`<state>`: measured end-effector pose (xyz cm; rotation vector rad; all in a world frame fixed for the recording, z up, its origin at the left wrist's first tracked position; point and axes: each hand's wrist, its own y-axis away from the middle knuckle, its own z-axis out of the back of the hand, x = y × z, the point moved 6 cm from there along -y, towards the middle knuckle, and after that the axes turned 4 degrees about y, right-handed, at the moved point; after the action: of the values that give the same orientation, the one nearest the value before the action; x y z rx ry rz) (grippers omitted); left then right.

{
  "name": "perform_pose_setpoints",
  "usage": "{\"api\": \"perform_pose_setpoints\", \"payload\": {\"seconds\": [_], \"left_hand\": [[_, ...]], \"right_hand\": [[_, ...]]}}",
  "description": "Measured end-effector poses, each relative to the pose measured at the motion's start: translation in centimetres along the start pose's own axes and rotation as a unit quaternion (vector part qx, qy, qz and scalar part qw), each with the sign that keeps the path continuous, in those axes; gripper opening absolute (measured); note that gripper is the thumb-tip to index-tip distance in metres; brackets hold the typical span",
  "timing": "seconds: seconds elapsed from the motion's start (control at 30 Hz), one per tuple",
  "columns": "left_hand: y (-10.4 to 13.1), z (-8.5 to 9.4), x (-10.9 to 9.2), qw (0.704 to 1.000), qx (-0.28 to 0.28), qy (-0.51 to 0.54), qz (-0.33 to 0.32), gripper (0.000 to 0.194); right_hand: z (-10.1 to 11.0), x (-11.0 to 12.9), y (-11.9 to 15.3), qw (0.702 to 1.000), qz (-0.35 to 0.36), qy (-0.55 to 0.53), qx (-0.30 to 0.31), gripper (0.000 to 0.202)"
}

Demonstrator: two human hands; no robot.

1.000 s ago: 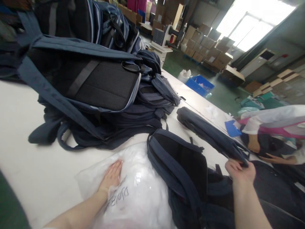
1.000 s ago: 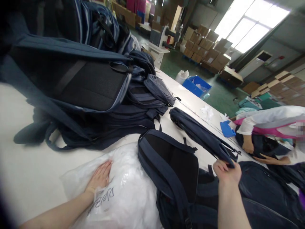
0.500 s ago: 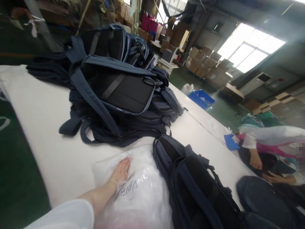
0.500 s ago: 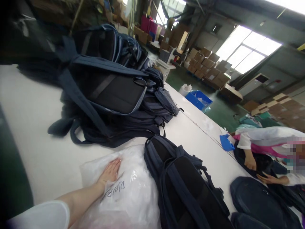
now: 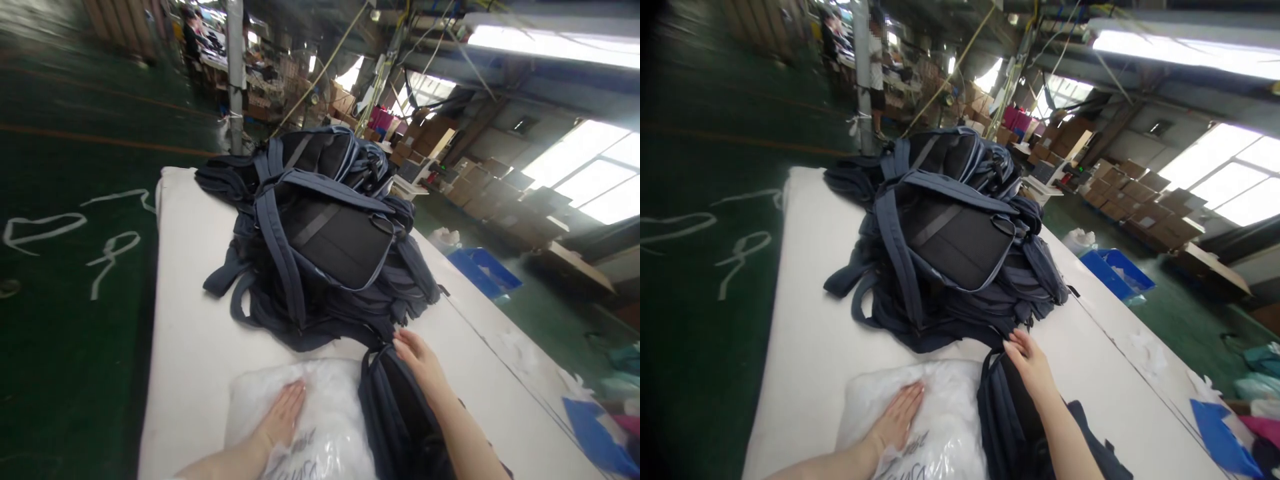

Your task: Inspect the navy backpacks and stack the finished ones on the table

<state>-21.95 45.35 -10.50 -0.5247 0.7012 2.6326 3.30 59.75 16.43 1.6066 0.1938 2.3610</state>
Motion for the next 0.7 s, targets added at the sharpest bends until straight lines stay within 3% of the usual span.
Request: {"api": "perform_pose_setpoints", "payload": {"seconds": [0.07, 0.13, 0.2, 0.3, 0.37, 0.47, 0.6, 0.7], "left_hand": [[-0.1, -0.4, 0.2, 1.0, 0.002, 0.008, -0.003, 0.08], [-0.3, -0.9, 0.4, 1.0, -0.005, 0.019, -0.004, 0.08], [-0.5, -1.5, 0.6, 0.999, -0.014, 0.032, -0.007, 0.081], [-0.8, -2.1, 0.8, 0.999, -0.02, 0.047, -0.011, 0.08], [-0.8, -2.2, 0.8, 0.999, -0.017, 0.047, -0.012, 0.079], [-0.6, -2.0, 0.8, 0.999, -0.015, 0.027, -0.015, 0.082], [-0.6, -1.0, 0.8, 0.996, -0.08, -0.004, -0.045, 0.074], [-0.9, -0.9, 1.0, 0.992, -0.109, -0.012, -0.065, 0.059]], "right_hand": [[-6.4, 3.0, -4.4, 0.984, -0.056, -0.148, 0.077, 0.053], [-11.3, 5.2, -7.8, 0.957, -0.113, -0.245, 0.111, 0.048], [-14.3, 6.7, -10.4, 0.944, -0.115, -0.294, 0.096, 0.041], [-15.7, 7.7, -12.6, 0.938, -0.081, -0.328, 0.081, 0.037], [-14.9, 7.9, -12.6, 0.933, -0.072, -0.344, 0.077, 0.036], [-11.3, 8.5, -11.0, 0.93, -0.06, -0.358, 0.06, 0.035], [-4.1, 9.2, -6.8, 0.934, -0.057, -0.352, 0.002, 0.028], [2.4, 7.7, -2.1, 0.939, -0.068, -0.329, -0.07, 0.027]]}}
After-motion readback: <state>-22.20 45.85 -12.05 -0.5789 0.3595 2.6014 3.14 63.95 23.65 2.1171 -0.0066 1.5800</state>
